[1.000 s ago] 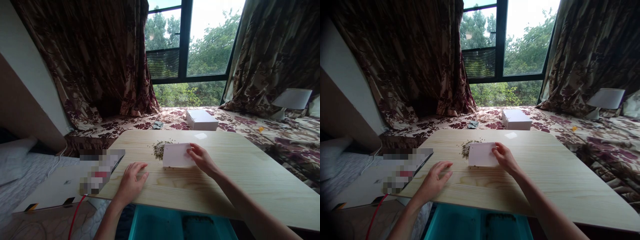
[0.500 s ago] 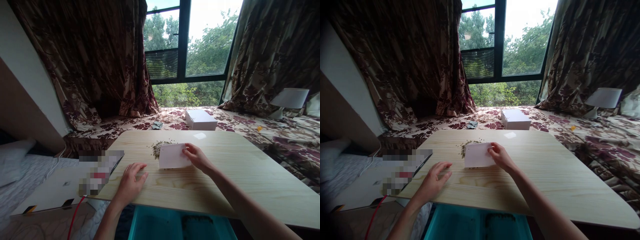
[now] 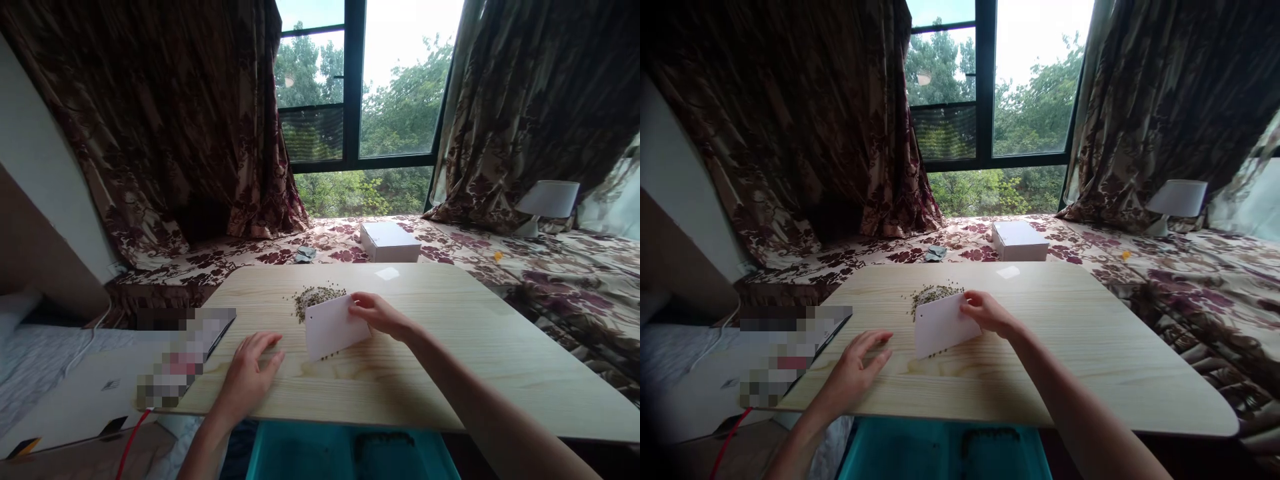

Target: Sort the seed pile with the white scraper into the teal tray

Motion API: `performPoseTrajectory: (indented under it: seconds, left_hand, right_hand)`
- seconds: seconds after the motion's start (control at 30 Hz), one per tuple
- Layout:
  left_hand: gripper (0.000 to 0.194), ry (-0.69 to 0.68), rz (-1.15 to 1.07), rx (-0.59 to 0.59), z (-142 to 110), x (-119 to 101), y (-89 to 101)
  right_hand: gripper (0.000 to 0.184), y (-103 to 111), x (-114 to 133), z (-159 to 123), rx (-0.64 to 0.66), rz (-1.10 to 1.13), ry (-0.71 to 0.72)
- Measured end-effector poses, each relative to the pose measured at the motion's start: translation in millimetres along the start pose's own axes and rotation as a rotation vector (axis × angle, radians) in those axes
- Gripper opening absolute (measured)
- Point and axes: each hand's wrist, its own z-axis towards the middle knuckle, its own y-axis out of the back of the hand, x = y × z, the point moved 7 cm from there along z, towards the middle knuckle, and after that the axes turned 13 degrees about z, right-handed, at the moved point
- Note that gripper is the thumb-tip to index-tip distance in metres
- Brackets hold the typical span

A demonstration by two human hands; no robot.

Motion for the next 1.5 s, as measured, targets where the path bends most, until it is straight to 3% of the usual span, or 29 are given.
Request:
performPoseTrajectory:
  seconds: [0.37,0.7,0.83,0.9,1.03,1.13,1.33,1.5]
  left_hand:
    - [0.03,0.008,-0.004,0.02,0.5,0.7,-0.3]
    - [0.029,-0.008,-0.007,0.023,0.8,1.5,-2.2]
    - [0.028,0.0,-0.004,0.021,1.2,-0.1,-1.2]
    - [0.028,0.005,-0.001,0.018,1.4,-1.6,-0.1]
    - [0.027,0.0,0.001,0.009,1.7,-3.9,1.6]
    - [0.027,-0.011,-0.001,0.003,1.5,-4.4,1.9]
    - [0.026,-0.009,0.007,0.009,0.8,-4.7,2.4]
    - [0.026,0.001,0.01,0.004,0.8,-4.4,3.8]
  right_hand:
    - [0.015,-9.4,2.0,-26.2,0.178,0.013,-0.167]
    - [0.016,-13.8,15.9,-85.5,0.276,-0.011,-0.126]
    - [0.017,-8.3,22.0,-95.9,0.287,-0.06,-0.106]
    - [0.021,3.6,25.2,-89.1,0.203,-0.02,-0.061]
    - [0.032,40.2,29.9,-62.1,-0.174,0.084,0.144]
    - [0.033,49.4,22.4,-45.4,-0.341,0.103,0.22]
    - [0.033,41.6,1.2,-37.5,-0.476,0.08,0.268]
    - [0.034,39.1,-6.6,-37.8,-0.483,0.051,0.278]
